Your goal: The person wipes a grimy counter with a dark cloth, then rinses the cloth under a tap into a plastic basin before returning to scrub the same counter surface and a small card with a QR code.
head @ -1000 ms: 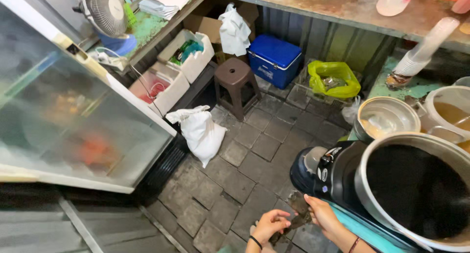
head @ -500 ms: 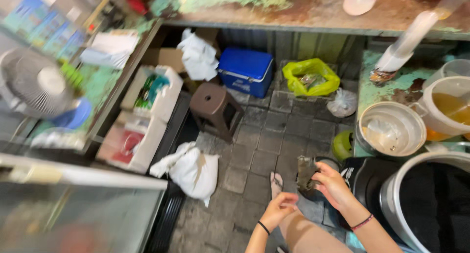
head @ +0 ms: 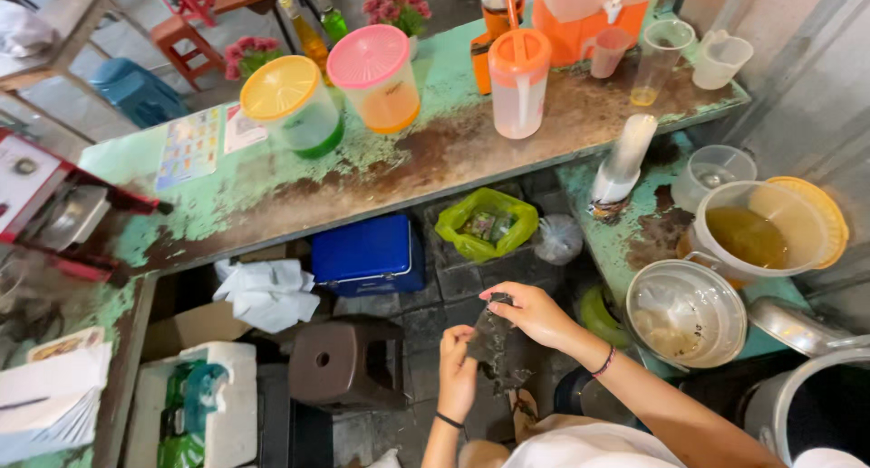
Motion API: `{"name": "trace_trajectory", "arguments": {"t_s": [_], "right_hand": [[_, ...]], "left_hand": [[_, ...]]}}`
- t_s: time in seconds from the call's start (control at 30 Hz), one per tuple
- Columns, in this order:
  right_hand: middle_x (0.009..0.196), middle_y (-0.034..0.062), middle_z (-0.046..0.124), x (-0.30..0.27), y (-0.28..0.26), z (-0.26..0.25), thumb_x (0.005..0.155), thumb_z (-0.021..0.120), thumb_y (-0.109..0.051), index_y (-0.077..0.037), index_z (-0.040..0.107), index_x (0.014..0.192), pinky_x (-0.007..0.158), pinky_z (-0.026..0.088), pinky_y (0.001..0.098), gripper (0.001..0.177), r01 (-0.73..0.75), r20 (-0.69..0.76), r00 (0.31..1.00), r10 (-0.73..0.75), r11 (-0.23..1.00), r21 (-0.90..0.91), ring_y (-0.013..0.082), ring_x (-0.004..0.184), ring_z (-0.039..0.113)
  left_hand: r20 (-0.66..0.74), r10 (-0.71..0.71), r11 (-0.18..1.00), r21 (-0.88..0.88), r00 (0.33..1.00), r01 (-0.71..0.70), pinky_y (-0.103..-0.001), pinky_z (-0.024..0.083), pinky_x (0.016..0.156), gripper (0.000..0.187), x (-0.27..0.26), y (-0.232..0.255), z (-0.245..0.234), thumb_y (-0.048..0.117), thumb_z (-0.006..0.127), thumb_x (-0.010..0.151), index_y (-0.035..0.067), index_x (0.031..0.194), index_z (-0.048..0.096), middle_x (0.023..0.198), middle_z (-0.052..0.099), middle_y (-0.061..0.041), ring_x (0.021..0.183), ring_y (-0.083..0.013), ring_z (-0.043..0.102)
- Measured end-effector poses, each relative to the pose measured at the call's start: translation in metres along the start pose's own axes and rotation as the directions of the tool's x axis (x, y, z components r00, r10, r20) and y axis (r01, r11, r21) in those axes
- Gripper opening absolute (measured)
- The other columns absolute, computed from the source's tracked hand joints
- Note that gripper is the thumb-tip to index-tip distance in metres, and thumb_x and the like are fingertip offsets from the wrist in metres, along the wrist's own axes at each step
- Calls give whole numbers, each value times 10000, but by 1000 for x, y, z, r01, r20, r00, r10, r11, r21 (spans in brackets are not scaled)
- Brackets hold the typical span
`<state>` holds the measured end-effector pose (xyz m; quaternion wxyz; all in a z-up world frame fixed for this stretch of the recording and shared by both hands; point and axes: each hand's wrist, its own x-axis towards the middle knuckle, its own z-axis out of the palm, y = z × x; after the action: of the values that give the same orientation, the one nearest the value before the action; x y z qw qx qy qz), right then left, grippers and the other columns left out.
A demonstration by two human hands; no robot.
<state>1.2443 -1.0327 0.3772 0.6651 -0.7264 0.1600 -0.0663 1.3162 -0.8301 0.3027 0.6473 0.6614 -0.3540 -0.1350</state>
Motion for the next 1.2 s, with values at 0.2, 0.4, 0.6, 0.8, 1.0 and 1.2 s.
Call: {"name": "trace_trajectory", "arguments": {"t_s": [0.2,0.4,0.6,0.8,1.0,1.2], "right_hand": [[920,-17,749,61,-10,-12,974,645,-196,-80,787,1147,671,541,250,252,-101,-53,993,106,990,97,46,793,647],[916,21,759,132,-16,-30,958,643,-172,-32,761,1159,685,587,272,272,-150,-207,939,274,871,468,85,777,689],[983,23,776,242,-50,-35,959,636,-162,-18,750,1163,697,581,270,275,-68,-315,923,219,901,428,98,830,710],[1088,55,725,310,-55,-43,1009,679,-152,0,790,1194,896,512,266,264,176,-456,881,-126,982,69,110,1018,654],[1256,59,674,365,-5,-47,1001,611,-367,-68,670,1305,873,491,318,431,161,-371,901,223,624,765,177,1097,623],[1131,108,727,362,22,-37,941,625,-377,-42,641,1263,916,570,359,465,-123,11,977,215,517,847,214,1007,710]], "left_hand": [[245,-424,695,-528,872,487,-349,516,842,382,90,4,-44,246,499,1031,-51,1124,721,1029,729,-159,902,-229,663],[721,-337,189,-578,605,794,-408,582,872,681,198,-33,-80,574,511,871,1,1212,649,1108,753,-167,944,-300,751],[775,-281,378,-452,566,808,-413,549,989,574,326,-83,-106,215,737,907,-24,1398,558,1270,698,-135,1122,-246,687],[873,-262,208,-365,412,907,-397,578,898,518,428,-67,-124,214,709,879,33,1344,566,1204,715,-109,1057,-242,709],[751,-354,302,-471,557,828,-377,577,922,267,482,-69,-103,142,620,1047,-32,1250,619,1196,719,-118,1060,-215,704],[352,-457,547,-614,817,570,-237,442,586,164,510,-84,-86,107,648,1014,48,1152,583,1029,703,-29,758,-74,580]]}}
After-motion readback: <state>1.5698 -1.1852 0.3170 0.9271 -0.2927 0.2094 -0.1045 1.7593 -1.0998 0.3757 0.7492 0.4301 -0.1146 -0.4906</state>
